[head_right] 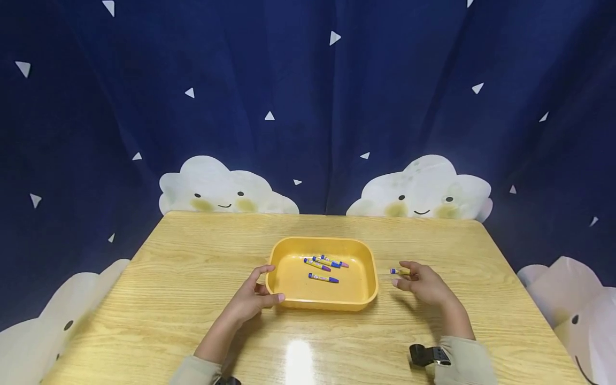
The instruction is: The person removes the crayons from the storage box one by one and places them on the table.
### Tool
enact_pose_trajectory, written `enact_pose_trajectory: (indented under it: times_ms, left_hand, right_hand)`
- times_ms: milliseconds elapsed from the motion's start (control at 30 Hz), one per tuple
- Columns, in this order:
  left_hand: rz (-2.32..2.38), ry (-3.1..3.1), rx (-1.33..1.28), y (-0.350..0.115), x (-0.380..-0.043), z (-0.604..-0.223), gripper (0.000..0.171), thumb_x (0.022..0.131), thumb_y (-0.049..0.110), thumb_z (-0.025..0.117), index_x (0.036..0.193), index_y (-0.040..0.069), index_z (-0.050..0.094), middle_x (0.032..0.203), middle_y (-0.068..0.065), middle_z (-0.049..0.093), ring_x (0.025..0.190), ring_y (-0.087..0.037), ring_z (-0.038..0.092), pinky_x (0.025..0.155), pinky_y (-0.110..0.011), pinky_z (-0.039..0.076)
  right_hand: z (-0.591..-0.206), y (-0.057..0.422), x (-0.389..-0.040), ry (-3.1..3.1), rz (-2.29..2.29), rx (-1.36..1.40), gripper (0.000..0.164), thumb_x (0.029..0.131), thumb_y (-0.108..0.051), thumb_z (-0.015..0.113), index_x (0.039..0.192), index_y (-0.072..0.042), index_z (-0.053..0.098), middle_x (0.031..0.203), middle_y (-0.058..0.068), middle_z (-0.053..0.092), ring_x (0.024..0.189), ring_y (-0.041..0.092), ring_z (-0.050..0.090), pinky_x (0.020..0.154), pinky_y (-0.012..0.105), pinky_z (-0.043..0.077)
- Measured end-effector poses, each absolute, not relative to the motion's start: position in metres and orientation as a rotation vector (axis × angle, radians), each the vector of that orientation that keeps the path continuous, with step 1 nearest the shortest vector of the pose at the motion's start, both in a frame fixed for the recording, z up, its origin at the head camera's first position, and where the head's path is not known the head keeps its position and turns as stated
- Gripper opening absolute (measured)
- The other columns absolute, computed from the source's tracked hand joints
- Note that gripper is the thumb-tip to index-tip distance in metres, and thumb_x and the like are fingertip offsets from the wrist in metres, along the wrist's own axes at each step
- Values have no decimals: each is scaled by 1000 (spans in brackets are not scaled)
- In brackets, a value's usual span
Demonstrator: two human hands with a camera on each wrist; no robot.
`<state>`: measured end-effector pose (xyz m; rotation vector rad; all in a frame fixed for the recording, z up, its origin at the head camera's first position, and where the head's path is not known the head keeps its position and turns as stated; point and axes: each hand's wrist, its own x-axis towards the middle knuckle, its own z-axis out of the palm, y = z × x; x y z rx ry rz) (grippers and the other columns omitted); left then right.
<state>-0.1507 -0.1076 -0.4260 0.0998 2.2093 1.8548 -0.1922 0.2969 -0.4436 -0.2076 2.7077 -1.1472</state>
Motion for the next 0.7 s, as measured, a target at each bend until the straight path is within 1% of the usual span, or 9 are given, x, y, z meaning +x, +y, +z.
enact_pose_trajectory:
  times_ms: [100, 233, 367, 500, 700]
  left_hand:
    - [1861, 2209, 101, -108, -152, -428, 69, 77, 5, 75, 135, 4, 37, 70, -9, 50, 59, -15, 43, 53, -27, 33]
    - [1874, 2204, 92, -110, -159, -447, 72, 76, 8, 77, 136, 8, 37, 71, -9, 53, 59, -15, 45, 52, -27, 33]
    - [1867, 2209, 86, -112, -164, -460, 75, 75, 12, 78, 137, 11, 35, 70, -7, 53, 59, -14, 44, 51, -26, 33]
    - [1872, 2209, 95, -112, -165, -461, 75, 74, 15, 79, 136, 13, 37, 70, -6, 52, 59, -14, 44, 51, -26, 33]
    - [1887, 2191, 96, -112, -165, -460, 75, 74, 15, 80, 136, 13, 37, 70, -7, 51, 59, -14, 44, 52, -26, 34]
  right_hand:
    - [-433, 289, -189, 2684, -1142, -246, 64, 89, -29, 63, 133, 12, 39, 126, 36, 43, 111, 51, 45, 83, 53, 44]
    - [-421, 278, -187, 2648, -1156, -295, 63, 89, -29, 63, 133, 10, 40, 128, 33, 44, 113, 50, 44, 84, 53, 44]
    - [-414, 268, -186, 2613, -1204, -307, 63, 88, -31, 64, 134, 5, 43, 131, 30, 43, 115, 48, 43, 84, 51, 44]
    - [-408, 258, -186, 2613, -1236, -324, 62, 87, -30, 66, 135, 2, 44, 132, 27, 43, 116, 45, 43, 86, 52, 43]
    - [-403, 239, -186, 2586, -1284, -444, 61, 85, -26, 69, 133, 2, 46, 136, 27, 39, 117, 48, 40, 88, 55, 41]
